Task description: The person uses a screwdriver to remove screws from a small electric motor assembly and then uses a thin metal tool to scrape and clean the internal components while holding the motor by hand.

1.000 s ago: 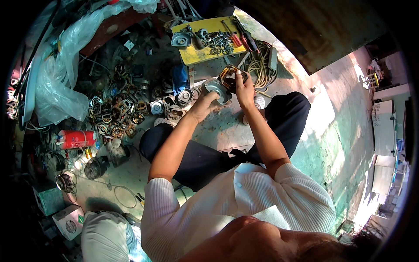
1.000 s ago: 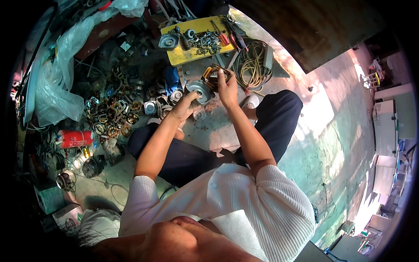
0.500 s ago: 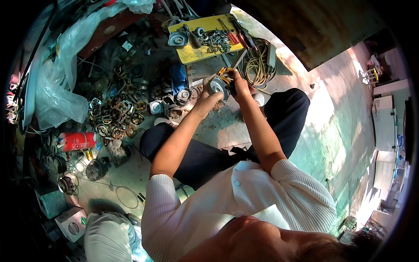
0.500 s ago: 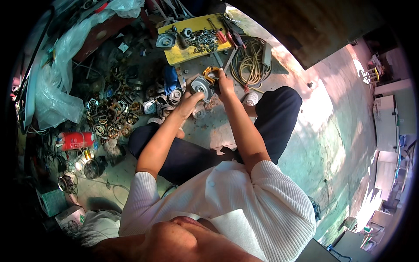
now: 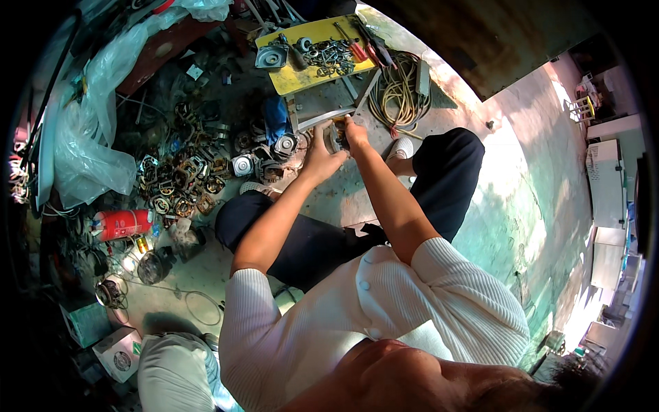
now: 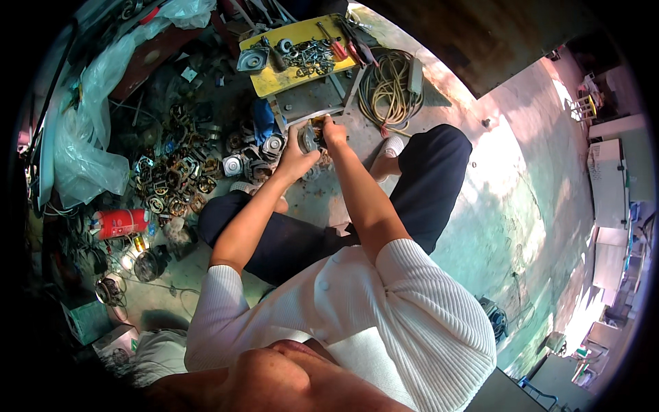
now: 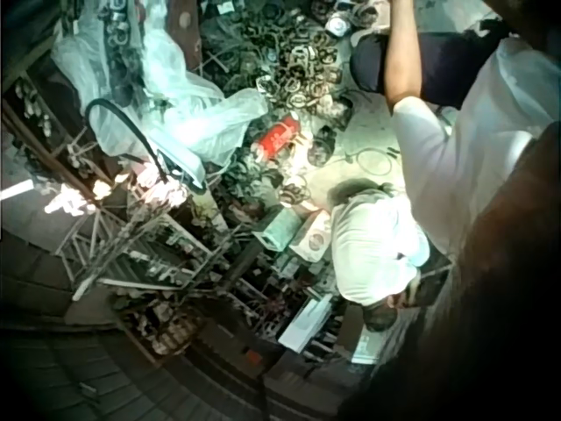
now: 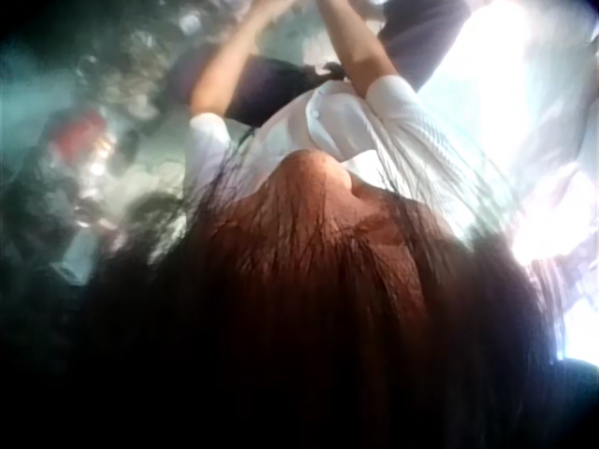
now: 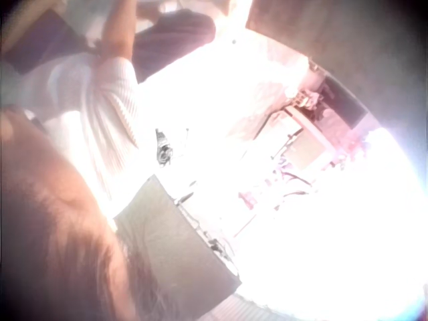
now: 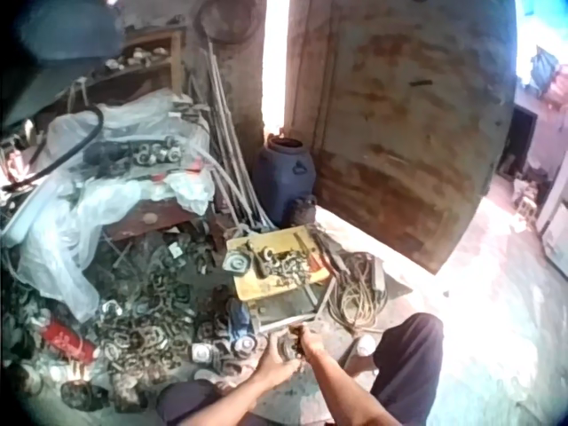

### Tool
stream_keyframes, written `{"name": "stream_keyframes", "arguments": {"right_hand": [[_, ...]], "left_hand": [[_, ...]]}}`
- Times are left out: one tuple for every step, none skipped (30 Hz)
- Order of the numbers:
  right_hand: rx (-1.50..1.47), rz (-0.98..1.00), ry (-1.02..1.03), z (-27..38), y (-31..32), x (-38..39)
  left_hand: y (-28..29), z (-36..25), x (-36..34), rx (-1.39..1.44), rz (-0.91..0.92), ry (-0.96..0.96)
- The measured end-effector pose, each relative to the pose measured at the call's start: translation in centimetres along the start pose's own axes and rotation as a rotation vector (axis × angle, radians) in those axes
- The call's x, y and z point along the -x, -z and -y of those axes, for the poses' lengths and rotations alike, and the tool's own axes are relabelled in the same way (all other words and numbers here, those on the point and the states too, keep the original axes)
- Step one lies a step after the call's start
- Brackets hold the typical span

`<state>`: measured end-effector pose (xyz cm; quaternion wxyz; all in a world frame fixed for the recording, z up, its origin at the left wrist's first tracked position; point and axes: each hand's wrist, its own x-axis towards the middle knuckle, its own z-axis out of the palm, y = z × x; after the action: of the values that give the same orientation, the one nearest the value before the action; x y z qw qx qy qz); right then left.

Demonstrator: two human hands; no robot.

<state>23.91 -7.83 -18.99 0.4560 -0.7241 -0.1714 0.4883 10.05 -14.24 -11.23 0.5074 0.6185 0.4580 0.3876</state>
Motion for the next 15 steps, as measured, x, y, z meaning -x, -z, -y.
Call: {"name": "stream_keyframes", "arguments": {"right_hand": [[0.045,-0.017,-0.004,-0.4,-0.2,-0.2],[0.09,-0.032,-0.009,-0.4,-0.5,-0.2],[0.133,-0.055,-0.01,-0.5,-0.5,-0.6],[0.153,-0.072,-0.009,-0.7,-0.5,-0.9],[0.173,-0.088,-0.008,-0.8,-0.6,-1.3],[0.194,-0.102,-0.008,-1.0,-0.8,-1.6],[0.212,-0.111,0.004,-1.1,-1.0,-1.9],[0.23,-0.12,0.016,-1.3,-1.2,-2.1],[0.246,-0.132,0.028,-1.6,-1.2,-2.6],[0.223,-0.131,0.027,-1.7,-1.3,-3.1],[0.218,-0.137,0.016,-1.8,-1.1,-3.7],[0.222,-0.129,0.001,-1.6,-1.5,-3.3],[0.224,-0.123,-0.013,-1.5,-1.8,-2.8],[0.284,-0.145,-0.01,-1.3,-1.7,-2.4],[0.285,-0.133,-0.035,-1.0,-2.0,-1.5]], "left_hand": [[0.0,0.0,0.2,-0.002,-0.016,-0.019],[0.0,0.0,0.4,-0.004,-0.033,-0.038],[-0.2,-0.5,0.4,-0.002,-0.044,-0.062],[-0.2,-0.9,0.4,0.004,-0.018,-0.044],[-0.1,-1.1,0.3,0.01,0.006,-0.026],[0.0,-1.3,0.3,0.016,0.029,-0.006],[0.0,-1.4,0.4,-0.004,0.024,-0.007],[0.0,-1.5,0.5,-0.024,0.02,-0.007],[-0.2,-1.8,0.6,-0.044,0.019,-0.009],[-0.3,-2.0,0.6,-0.062,0.02,-0.015],[-0.5,-2.3,0.5,-0.08,0.022,-0.023],[-0.3,-2.3,0.6,-0.101,0.012,-0.021],[-0.2,-2.3,0.6,-0.086,0.02,-0.001],[-0.1,-2.4,0.6,-0.07,0.03,0.018],[0.1,-2.2,0.8,-0.055,0.036,0.039]]}}
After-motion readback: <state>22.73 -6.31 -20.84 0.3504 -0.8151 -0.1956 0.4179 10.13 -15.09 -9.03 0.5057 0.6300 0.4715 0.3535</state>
